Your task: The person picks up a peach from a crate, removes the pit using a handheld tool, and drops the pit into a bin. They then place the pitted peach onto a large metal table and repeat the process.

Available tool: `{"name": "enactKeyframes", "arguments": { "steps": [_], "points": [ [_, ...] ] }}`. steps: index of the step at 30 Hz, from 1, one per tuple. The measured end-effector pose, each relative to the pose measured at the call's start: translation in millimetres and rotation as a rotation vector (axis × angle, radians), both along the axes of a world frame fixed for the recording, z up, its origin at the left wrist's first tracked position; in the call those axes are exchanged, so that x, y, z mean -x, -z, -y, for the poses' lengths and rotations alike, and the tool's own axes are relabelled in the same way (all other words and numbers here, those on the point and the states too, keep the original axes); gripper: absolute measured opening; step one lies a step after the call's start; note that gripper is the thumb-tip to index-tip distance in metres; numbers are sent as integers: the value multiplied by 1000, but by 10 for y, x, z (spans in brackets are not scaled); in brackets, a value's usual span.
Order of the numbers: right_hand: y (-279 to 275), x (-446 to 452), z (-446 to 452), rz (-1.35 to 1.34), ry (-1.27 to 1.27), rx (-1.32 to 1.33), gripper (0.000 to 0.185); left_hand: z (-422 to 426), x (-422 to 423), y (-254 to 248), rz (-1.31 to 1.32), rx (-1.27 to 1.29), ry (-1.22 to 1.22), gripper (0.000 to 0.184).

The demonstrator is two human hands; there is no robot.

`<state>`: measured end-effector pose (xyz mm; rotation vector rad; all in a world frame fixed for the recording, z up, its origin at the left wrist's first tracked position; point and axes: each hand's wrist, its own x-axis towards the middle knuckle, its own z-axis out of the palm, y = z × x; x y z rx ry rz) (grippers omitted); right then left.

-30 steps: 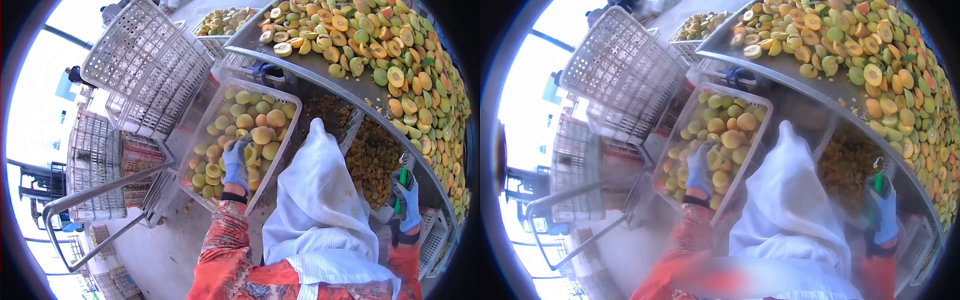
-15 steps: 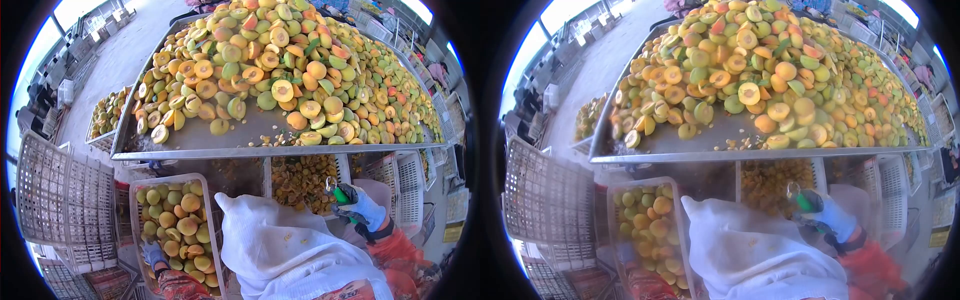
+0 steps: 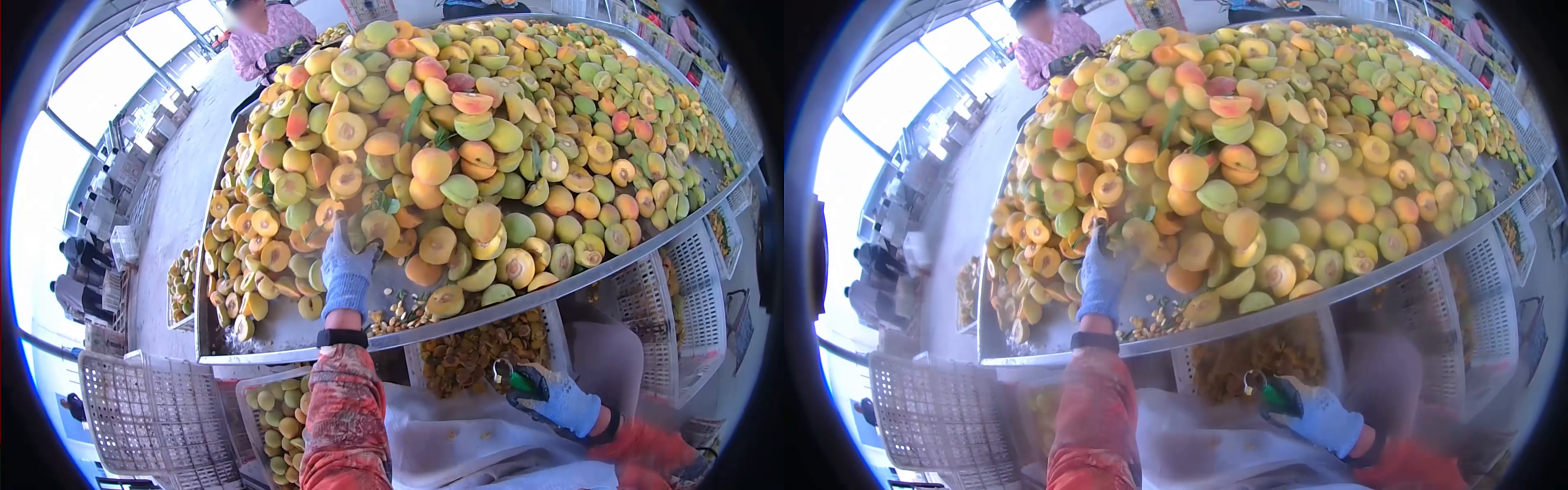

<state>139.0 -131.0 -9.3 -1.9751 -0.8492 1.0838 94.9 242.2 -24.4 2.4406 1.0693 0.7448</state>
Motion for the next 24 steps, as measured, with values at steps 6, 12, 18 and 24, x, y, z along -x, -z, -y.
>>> {"name": "enactKeyframes", "arguments": {
  "steps": [6, 12, 18, 24],
  "points": [
    [103, -220, 208, 85, 27, -121, 49, 422, -461, 93, -435, -239, -72, 66],
    [-83, -220, 138, 20, 6, -294, 48, 1033, 100, -427, 846, 1219, 69, 49],
    [-306, 226, -188, 187, 19, -435, 42, 1897, 678, -402, 1057, 1603, 50, 44],
    [-194, 490, -101, 605, -95, -505, 34, 2306, 1240, -375, 895, 1516, 118, 39]
  ]
}}
